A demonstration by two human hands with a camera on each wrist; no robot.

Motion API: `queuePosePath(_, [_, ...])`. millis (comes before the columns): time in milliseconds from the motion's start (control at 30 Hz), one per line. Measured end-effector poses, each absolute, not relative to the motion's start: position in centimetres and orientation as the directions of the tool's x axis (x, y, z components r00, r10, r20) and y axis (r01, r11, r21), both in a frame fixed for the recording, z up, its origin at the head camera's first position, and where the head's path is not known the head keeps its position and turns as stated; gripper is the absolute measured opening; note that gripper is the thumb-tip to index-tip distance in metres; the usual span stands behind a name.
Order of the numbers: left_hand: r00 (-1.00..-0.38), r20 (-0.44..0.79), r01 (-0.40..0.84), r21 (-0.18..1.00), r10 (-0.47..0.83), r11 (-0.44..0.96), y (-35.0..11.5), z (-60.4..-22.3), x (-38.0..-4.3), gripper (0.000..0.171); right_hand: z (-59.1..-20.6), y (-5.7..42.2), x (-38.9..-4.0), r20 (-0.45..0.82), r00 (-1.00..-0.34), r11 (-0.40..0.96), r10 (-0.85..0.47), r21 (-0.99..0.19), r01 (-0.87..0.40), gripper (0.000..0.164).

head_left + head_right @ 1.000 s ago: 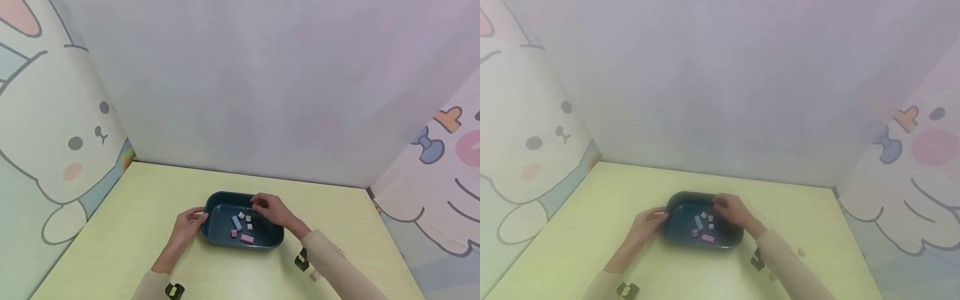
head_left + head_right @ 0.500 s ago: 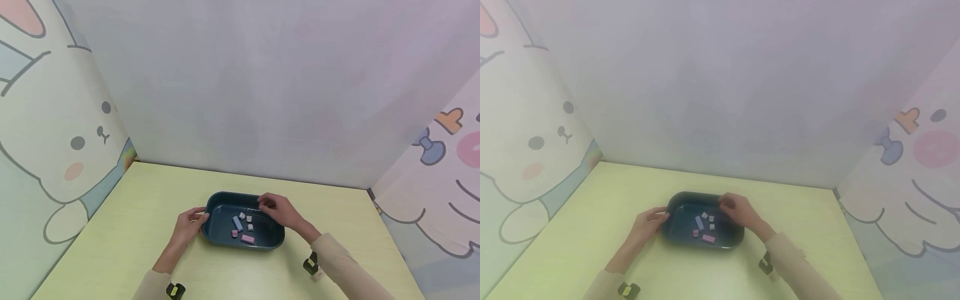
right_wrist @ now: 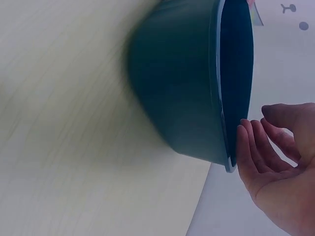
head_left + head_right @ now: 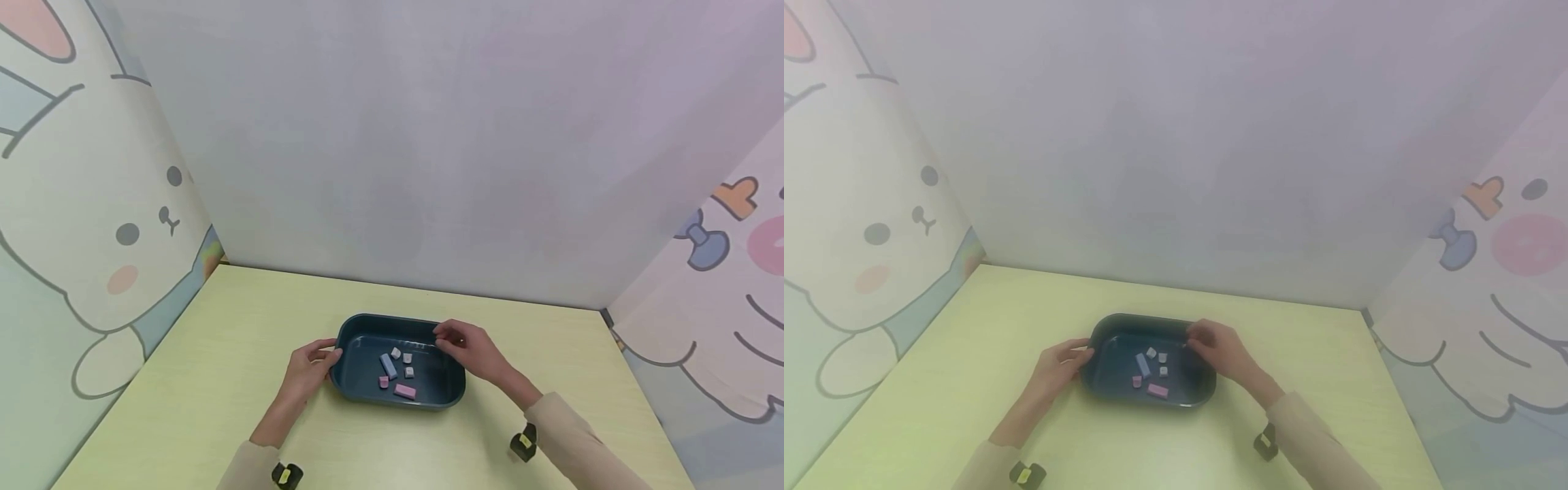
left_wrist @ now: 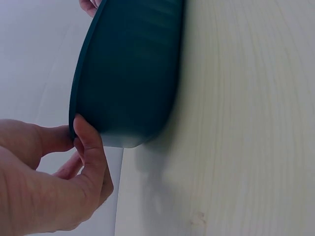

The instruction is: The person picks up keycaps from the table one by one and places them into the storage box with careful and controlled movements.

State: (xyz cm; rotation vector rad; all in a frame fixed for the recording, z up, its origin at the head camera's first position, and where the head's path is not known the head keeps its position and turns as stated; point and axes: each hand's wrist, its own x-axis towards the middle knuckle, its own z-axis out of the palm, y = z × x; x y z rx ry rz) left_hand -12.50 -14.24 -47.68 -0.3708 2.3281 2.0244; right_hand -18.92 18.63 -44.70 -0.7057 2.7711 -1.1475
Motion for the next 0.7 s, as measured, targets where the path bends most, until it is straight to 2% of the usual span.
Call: queuePosePath(700, [-0.965,-0.197,-0.219,0.969,-0.170,0.115,-14.2,-47.7,-12.6,0.032,-44.8,21.1,-17.1,0.149,-0.922,0.585,-0.358,-0.733,-0.346,0.019])
